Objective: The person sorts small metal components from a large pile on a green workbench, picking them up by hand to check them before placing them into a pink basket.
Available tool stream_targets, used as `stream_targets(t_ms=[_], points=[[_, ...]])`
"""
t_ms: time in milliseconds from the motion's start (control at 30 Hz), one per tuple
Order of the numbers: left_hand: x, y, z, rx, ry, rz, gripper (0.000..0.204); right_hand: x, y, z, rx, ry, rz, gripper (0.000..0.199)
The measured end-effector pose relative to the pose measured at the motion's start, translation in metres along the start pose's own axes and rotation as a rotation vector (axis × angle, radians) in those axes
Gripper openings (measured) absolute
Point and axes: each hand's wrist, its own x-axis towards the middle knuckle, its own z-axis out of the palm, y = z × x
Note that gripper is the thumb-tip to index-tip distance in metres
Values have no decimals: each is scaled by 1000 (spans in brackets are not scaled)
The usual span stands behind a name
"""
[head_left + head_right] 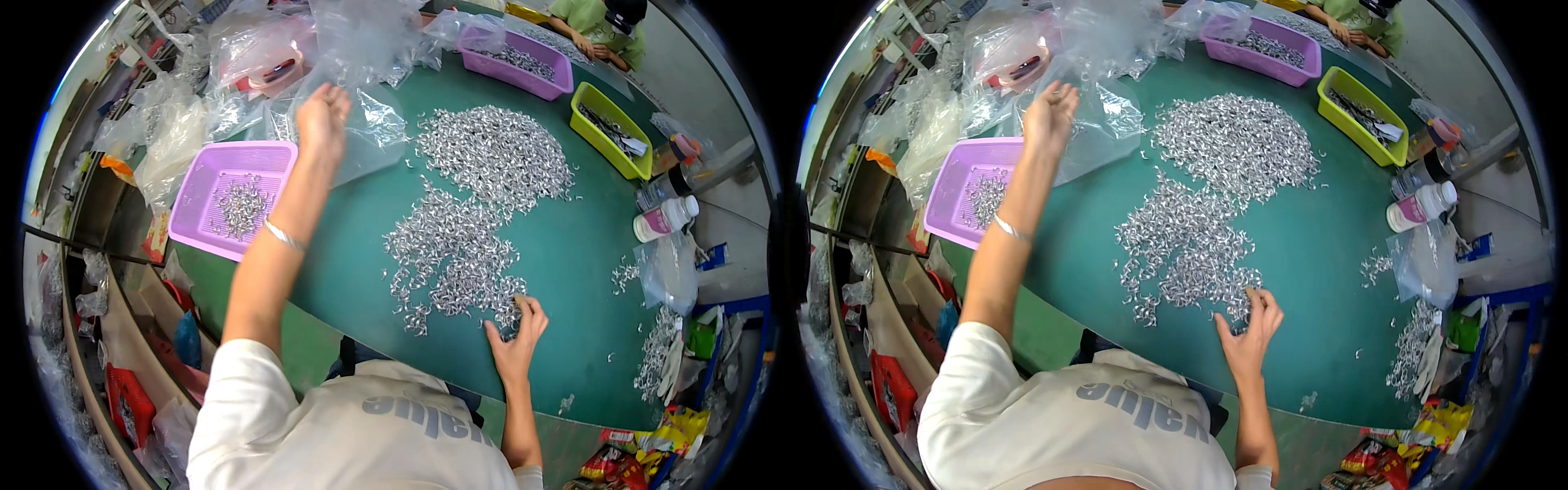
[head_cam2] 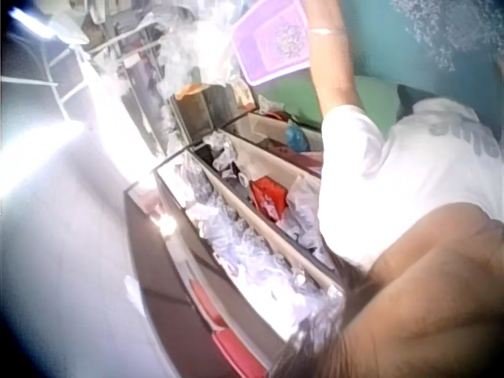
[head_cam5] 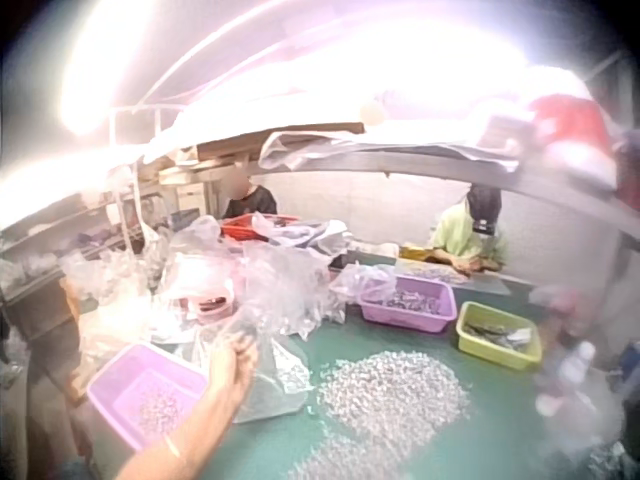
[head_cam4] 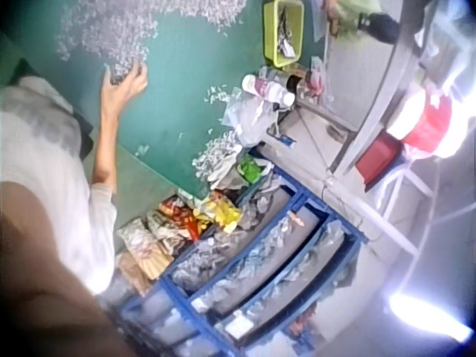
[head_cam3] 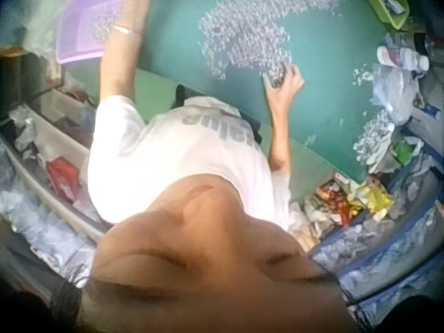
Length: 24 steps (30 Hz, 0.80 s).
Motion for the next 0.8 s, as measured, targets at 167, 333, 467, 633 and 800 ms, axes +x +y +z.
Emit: stream_targets(t_ms=[167, 333, 467, 633, 800], points=[[-151, -36, -62, 981, -1068, 189, 73, 4, -20, 4, -189, -195, -52, 90], [-210, -23, -105, 1608, -1516, 329, 86, 16, -34, 18, -95, -266, -152, 83], [-189, -51, -102, 1608, -1319, 558, 79, 28, -29, 34, -107, -196, -178, 73], [-172, -84, -81, 1569, -1219, 653, 71, 47, -29, 47, -65, 30, -155, 43], [-163, -96, -60, 1563, -1175, 635, 63, 59, -23, 53, -74, 174, -77, 35]])
